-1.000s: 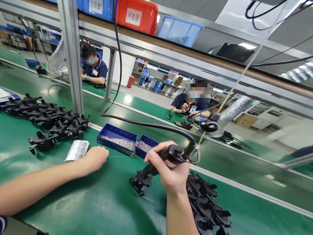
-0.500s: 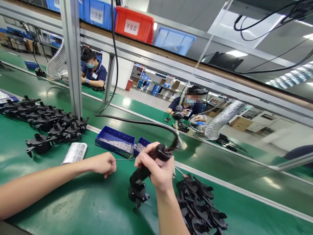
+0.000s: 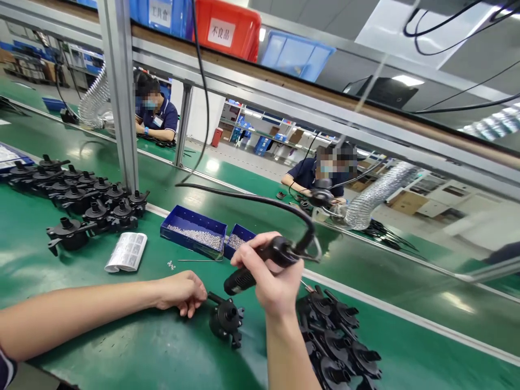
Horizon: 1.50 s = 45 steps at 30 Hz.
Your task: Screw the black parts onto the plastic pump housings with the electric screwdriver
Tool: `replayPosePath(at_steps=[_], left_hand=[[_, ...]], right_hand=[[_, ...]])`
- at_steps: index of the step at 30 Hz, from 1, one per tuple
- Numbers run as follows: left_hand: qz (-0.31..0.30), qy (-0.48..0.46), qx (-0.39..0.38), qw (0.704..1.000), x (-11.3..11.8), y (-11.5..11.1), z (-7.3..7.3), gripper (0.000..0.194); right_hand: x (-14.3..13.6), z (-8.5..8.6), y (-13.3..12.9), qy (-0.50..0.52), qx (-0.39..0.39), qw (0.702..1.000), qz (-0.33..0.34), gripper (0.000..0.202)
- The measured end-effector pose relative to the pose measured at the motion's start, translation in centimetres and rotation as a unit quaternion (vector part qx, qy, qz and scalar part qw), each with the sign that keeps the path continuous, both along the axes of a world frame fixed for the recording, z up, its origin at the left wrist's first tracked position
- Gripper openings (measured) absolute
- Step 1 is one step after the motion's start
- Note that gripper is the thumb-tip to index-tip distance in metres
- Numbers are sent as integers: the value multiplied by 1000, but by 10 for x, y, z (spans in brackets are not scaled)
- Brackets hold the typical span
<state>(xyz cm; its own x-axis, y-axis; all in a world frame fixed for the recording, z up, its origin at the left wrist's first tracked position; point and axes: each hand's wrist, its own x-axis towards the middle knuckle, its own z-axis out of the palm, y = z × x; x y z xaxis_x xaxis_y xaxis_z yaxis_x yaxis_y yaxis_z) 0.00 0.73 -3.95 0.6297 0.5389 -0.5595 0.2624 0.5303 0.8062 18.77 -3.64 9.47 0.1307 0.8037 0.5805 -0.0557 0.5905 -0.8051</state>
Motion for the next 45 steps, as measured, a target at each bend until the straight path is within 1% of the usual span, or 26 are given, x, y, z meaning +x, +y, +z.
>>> replayPosePath(at_steps=[3, 5, 8, 11, 14, 18, 21, 24, 28, 33, 35, 37, 39, 41, 45], left_hand=[[-9, 17, 15, 1000, 7, -7, -5, 15], [-19, 24, 19, 999, 10, -11, -6, 17], [-27, 5, 15, 1000, 12, -17, -6, 24], [-33, -27, 0, 999, 14, -21, -5, 33], [-25, -34, -17, 999, 15, -22, -3, 32], [-3, -12, -46, 999, 12, -18, 5, 20], [-14, -14, -70, 997, 4, -13, 15, 12], [-21, -36, -105, 994, -3, -10, 22, 20], [-5, -47, -118, 992, -5, -11, 21, 25], [6, -36, -103, 994, -2, -18, 15, 46], [15, -31, -80, 996, 2, -24, 14, 54], [31, -19, -39, 999, 8, -32, 13, 60], [44, -3, 5, 999, 13, -38, 13, 61], [45, 9, 33, 998, 17, -42, 14, 58], [33, 22, 56, 998, 20, -38, 17, 50]], right_hand=[[3, 11, -11, 26, -3, 999, 46, 19], [6, 13, -14, 33, -24, 996, 80, 20], [7, 7, -13, 27, -54, 991, 117, 22], [6, -1, -10, 18, -62, 987, 145, 23], [5, -5, -10, 9, -58, 984, 168, 21], [4, -5, -11, 11, -51, 983, 176, 20], [1, -5, -12, 23, -52, 983, 177, 19], [-1, -4, -12, 30, -51, 983, 176, 20], [-4, -4, -11, 33, -50, 983, 175, 22], [-4, -5, -12, 28, -51, 982, 182, 23], [-4, -5, -12, 24, -53, 981, 183, 23], [-4, -6, -12, 24, -53, 982, 180, 23], [-5, -6, -11, 25, -52, 983, 177, 23], [-6, -6, -11, 25, -51, 983, 175, 23], [-4, -6, -10, 30, -34, 985, 164, 21]])
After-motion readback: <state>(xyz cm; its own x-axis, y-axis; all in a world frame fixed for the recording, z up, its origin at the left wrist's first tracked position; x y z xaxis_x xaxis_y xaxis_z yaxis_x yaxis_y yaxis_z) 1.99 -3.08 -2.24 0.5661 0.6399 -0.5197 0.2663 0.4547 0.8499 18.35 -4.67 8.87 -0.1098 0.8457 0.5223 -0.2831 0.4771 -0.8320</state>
